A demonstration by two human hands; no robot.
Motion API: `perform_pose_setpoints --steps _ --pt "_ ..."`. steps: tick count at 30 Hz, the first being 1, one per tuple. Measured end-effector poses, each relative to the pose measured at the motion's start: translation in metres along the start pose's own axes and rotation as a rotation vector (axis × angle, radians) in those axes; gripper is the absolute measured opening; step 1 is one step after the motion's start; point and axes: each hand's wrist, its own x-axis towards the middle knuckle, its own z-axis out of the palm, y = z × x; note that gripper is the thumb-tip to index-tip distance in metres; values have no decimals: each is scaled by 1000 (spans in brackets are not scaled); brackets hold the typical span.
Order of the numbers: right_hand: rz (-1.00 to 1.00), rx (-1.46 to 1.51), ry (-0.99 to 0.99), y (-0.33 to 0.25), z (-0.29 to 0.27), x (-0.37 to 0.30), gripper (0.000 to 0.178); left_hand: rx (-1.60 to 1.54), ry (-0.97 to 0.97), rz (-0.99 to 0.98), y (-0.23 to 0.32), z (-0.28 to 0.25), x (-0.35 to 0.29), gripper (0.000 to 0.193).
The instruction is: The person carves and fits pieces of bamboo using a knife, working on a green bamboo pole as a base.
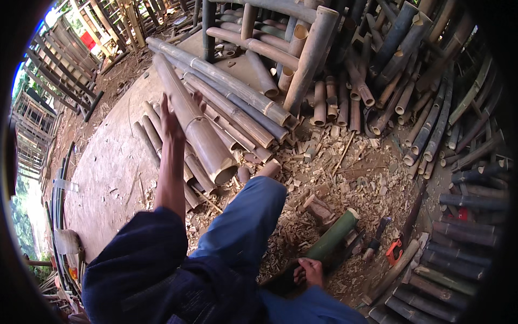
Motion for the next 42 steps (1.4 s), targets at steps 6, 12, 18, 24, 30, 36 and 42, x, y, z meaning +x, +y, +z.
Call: perform_pose_setpoints --steps 6,12,18,24,30,36,42 --pt "-12 7 9 6 -4 -1 36 -6 -20 -137 -83 32 25 36" --pt "-129 499 47 15 -8 -6 52 198 84 -392 -185 36 -32 36" --pt "-574 -104 183 -38 2 -18 66 446 -117 -657 -215 45 -96 53" --pt "-341 52 -370 -19 63 11 82 390 -420 -810 -263 74 -114 63" --pt "-578 -243 222 10 81 42 83 888 -279 -563 -293 54 -100 58" --pt "-683 -525 36 32 86 38 81 962 -178 -529 -263 48 -85 60" --pt "-405 -358 695 -17 10 -23 58 1022 -151 -459 -247 52 -72 55"
